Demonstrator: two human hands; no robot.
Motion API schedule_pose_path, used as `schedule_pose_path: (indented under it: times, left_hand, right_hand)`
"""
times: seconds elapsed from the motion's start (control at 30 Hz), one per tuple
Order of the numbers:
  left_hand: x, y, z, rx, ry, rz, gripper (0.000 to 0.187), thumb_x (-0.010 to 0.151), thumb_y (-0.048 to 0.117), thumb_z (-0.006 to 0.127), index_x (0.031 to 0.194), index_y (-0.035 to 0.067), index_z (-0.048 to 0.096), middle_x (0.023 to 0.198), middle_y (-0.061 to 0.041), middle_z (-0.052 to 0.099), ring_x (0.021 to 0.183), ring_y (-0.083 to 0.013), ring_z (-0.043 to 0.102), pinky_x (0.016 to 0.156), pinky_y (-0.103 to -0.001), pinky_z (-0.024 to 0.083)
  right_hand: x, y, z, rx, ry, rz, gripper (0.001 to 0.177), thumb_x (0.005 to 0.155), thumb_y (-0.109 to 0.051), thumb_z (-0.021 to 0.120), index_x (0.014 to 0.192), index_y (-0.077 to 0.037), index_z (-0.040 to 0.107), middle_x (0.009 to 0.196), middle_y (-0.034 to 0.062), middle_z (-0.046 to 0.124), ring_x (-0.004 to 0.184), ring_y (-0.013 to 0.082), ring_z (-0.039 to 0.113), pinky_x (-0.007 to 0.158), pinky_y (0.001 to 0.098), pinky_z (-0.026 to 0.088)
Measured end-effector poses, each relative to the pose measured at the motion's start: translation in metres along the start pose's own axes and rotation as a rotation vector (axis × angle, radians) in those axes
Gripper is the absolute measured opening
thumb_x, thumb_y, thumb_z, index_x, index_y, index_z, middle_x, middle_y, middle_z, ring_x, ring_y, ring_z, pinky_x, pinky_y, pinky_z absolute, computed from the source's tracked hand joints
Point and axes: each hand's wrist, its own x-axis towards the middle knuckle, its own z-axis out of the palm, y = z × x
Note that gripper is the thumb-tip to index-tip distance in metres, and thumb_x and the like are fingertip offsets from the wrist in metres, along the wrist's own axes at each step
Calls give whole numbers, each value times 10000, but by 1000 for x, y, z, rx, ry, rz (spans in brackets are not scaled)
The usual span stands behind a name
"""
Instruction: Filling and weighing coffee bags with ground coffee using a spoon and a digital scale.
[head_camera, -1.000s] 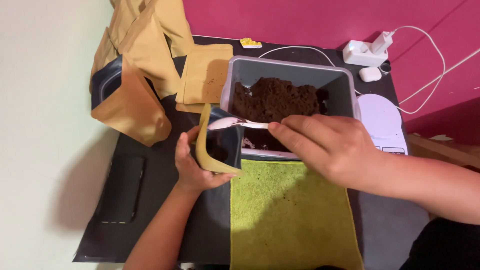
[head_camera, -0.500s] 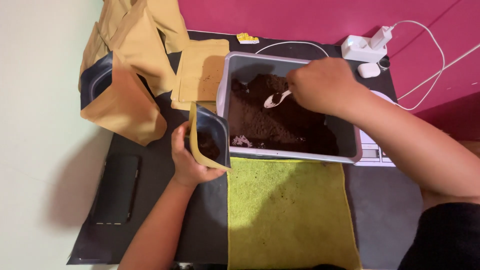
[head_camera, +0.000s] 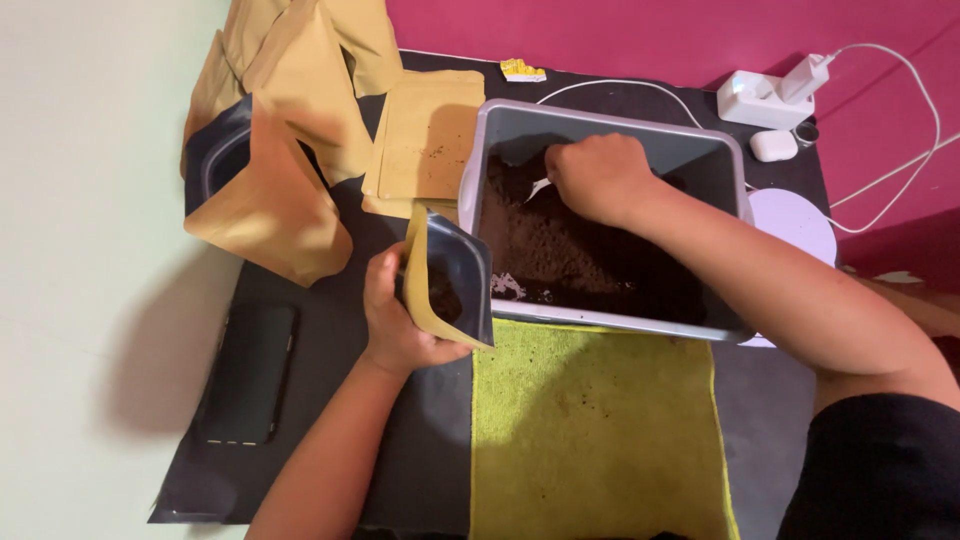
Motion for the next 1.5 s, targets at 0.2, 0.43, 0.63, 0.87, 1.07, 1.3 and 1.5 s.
schedule_pose_path:
  times: [0.2,0.43,0.63,0.87,1.07,1.3,1.5]
  left_hand:
    - [3,4,-2,-1,-20,-14,1328,607,712,871,1485,-97,289,1264,-342,534,1022,-437,559,888,-528,496]
    - [-2,-4,0,-9,37,4,1329,574,679,918,1488,-85,328,1234,-319,558,1007,-406,565,908,-501,485]
    - [13,5,-5,114,60,49,1294,612,640,907,1461,-140,317,1202,-318,582,986,-395,598,886,-497,496]
    - [35,26,-13,99,36,29,1195,660,567,912,1455,-143,372,1200,-294,630,982,-387,622,899,-464,499]
    - [43,39,-16,146,-9,-13,1210,587,460,974,1497,-87,393,1246,-238,664,999,-339,649,934,-417,484]
    - [46,54,-23,515,-164,-10,1207,705,708,939,1522,16,380,1217,-150,651,1017,-334,684,935,-499,550]
    - [43,55,-22,569,-189,-22,1224,708,742,925,1541,51,355,1213,-133,638,997,-327,669,914,-503,535]
  right_hand:
    - [-14,-8,2,208,-6,67,260,1030,-248,576,1191,-138,746,950,197,764,899,462,745,781,564,594]
    - [-13,3,6,273,2,106,228,1026,-345,583,1160,-215,714,1022,120,777,954,445,734,820,554,587]
    - [-34,5,-20,391,18,120,244,1028,-304,610,1171,-146,727,1086,148,774,1010,461,721,852,560,560]
    - [-69,24,-57,408,15,163,236,1013,-375,597,1172,-252,719,1106,103,773,1084,460,684,933,578,529]
    - [-101,39,-94,399,51,168,215,1003,-361,622,1155,-248,724,1055,114,774,1083,470,677,945,591,515]
    - [-121,44,-158,537,26,100,183,1024,-258,651,1131,-149,751,897,24,734,785,166,599,759,347,434]
    - [-120,1,-214,308,-26,5,210,991,-306,640,1118,-194,764,1006,-46,797,879,184,706,770,399,463]
